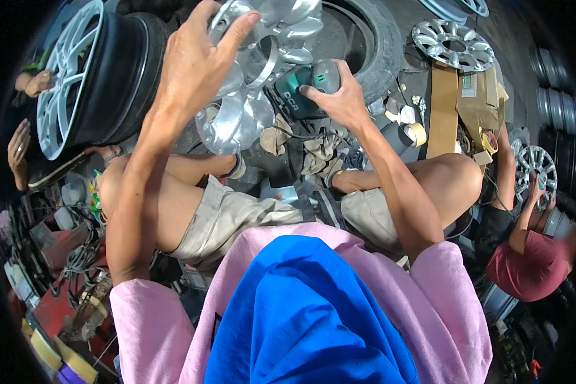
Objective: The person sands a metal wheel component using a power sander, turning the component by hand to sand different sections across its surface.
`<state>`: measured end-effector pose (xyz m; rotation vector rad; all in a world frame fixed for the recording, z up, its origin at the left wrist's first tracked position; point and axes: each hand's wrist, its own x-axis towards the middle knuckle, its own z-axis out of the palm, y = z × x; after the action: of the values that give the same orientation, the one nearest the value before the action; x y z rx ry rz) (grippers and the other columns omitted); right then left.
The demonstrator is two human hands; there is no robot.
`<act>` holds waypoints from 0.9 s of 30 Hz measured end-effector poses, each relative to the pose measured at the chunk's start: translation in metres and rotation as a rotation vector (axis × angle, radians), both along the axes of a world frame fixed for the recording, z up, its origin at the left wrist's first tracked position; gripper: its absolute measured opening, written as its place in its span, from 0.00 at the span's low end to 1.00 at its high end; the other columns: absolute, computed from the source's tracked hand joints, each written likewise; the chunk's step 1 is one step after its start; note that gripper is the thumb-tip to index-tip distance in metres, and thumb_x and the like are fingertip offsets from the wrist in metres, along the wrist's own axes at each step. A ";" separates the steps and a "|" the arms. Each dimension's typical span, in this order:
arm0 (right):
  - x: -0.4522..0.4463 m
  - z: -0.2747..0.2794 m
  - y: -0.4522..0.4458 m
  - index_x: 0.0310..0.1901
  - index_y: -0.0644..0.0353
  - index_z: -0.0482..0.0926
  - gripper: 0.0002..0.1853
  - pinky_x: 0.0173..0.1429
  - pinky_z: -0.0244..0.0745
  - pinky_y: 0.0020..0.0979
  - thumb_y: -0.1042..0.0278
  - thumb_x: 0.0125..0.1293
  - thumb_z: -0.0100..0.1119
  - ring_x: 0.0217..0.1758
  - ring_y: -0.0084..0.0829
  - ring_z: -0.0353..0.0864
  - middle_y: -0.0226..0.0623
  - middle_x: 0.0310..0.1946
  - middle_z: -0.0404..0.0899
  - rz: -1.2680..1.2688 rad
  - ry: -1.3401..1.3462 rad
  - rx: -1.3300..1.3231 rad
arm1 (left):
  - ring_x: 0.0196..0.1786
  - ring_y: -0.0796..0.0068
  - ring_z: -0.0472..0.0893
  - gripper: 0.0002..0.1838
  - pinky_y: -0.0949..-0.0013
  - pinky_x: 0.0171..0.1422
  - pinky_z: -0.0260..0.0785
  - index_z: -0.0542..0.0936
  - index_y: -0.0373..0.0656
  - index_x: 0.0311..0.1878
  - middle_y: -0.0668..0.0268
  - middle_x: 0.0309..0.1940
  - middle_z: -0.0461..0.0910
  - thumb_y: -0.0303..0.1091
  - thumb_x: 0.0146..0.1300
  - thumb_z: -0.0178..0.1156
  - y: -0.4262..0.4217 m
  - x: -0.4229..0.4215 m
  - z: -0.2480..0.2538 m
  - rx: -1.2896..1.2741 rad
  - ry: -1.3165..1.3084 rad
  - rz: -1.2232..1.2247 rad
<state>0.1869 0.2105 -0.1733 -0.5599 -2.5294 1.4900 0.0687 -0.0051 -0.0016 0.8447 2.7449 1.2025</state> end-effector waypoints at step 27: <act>-0.016 0.009 -0.007 0.62 0.63 0.75 0.39 0.60 0.80 0.46 0.49 0.52 0.78 0.57 0.52 0.85 0.49 0.57 0.81 0.054 0.139 0.379 | 0.48 0.70 0.83 0.34 0.64 0.57 0.73 0.83 0.30 0.56 0.54 0.42 0.87 0.61 0.73 0.61 -0.030 -0.086 -0.040 -0.074 0.013 0.122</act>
<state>0.1707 0.2033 -0.1641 -0.3201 -2.6355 0.9824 -0.0177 -0.0353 -0.0416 0.6901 2.8682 1.1088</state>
